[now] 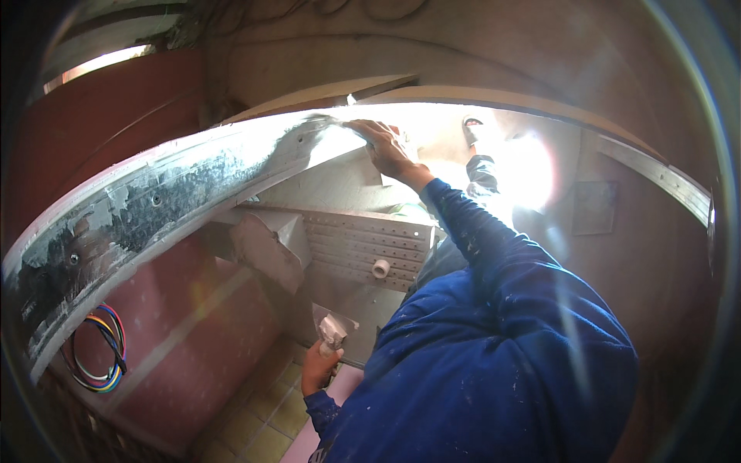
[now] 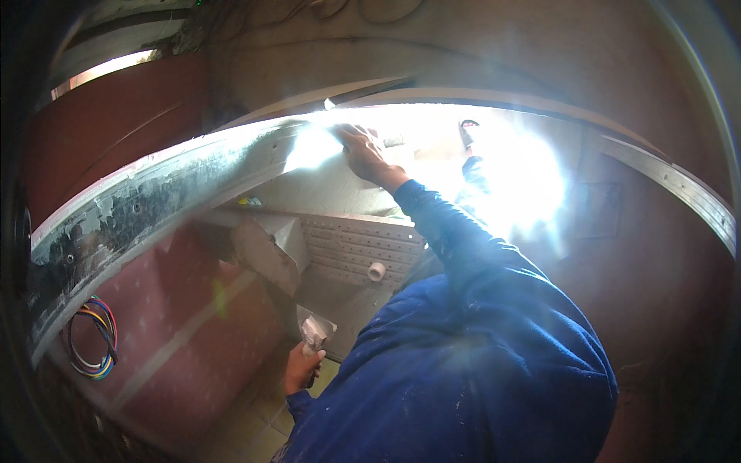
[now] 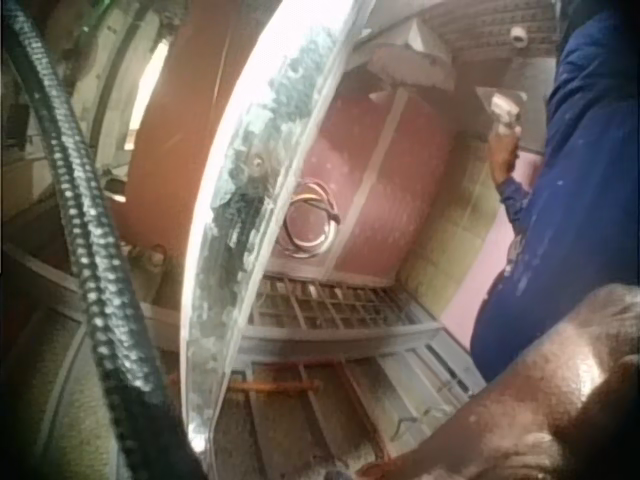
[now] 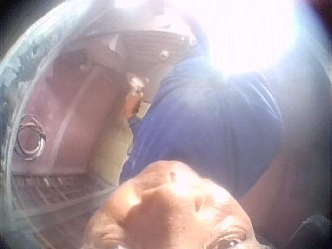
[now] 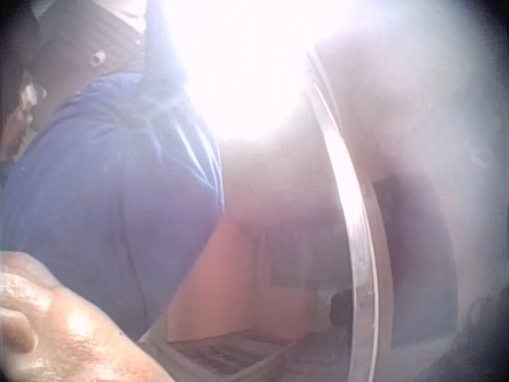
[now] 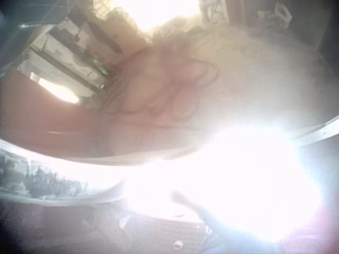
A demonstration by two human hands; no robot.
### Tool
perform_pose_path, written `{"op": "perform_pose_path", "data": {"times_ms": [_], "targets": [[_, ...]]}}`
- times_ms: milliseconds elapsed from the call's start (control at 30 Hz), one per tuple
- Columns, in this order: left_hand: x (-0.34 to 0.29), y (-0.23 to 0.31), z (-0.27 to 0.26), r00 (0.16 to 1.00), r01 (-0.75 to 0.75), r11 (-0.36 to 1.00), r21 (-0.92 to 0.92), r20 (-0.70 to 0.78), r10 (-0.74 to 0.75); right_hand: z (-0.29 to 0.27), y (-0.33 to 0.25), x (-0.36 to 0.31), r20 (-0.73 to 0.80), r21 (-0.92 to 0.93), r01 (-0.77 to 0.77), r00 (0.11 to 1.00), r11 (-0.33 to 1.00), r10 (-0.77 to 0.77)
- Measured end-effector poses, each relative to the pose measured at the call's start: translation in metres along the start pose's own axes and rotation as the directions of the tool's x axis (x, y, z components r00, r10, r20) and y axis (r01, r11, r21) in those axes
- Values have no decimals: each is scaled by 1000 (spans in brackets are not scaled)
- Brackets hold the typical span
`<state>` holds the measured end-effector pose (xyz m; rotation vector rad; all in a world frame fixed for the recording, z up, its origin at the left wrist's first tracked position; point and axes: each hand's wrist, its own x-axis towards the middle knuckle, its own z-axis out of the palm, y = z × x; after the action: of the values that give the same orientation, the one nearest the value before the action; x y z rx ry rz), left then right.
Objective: The person uses a putty knife to apply joint compound along the top edge of a pink drywall sheet. They repeatedly scoop compound from a hawk and smooth it into the seam between the drywall and the ceiling.
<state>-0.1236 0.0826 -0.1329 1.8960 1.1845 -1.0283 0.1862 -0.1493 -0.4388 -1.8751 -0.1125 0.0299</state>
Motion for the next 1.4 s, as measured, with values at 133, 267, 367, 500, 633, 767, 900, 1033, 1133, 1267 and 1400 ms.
{"op": "perform_pose_path", "data": {"times_ms": [133, 267, 367, 500, 633, 767, 900, 1033, 1133, 1267, 1400], "targets": [[2, 6, 0, 999, -34, 999, 23, -17, 34, 7, -14, 6, -178, 139, 98, 981, 985, -73], [1, 11, 1, 999, -10, 1000, 8, -36, 10, 12, -18, 6, -182, 109, 106, 980, 988, -84], [5, 18, -1, 1000, -20, 1000, 14, -5, 20, 2, -17, -7, -57, 69, 93, 994, 993, -89], [8, 26, -3, 998, -50, 999, 8, 34, 49, -7, -24, -8, -121, 91, 33, 992, 995, -21], [6, 32, -2, 997, -65, 998, -12, 35, 66, -3, -31, 14, -118, 88, 56, 992, 995, -45], [3, 32, -1, 1000, -21, 999, 37, -9, 21, -7, -11, 10, 33, 73, 40, 999, 997, -42], [7, 32, -3, 1000, -16, 999, 51, 23, 15, -5, 13, -12, 43, 118, -50, 998, 992, 45], [7, 31, -4, 998, -45, 997, 55, 37, 43, 15, 27, -1, -162, 89, 32, 987, 996, -17], [5, 28, -1, 998, -62, 997, 51, 11, 62, 29, 34, 13, -174, 98, 50, 984, 994, -33], [3, 21, 0, 999, 21, 1000, 2, 26, -21, 26, 42, 11, -58, 56, 14, 998, 998, -11], [9, 18, -3, 998, 4, 1000, 22, 59, -5, 18, 36, 9, -17, 53, 8, 1000, 999, -7]]}}
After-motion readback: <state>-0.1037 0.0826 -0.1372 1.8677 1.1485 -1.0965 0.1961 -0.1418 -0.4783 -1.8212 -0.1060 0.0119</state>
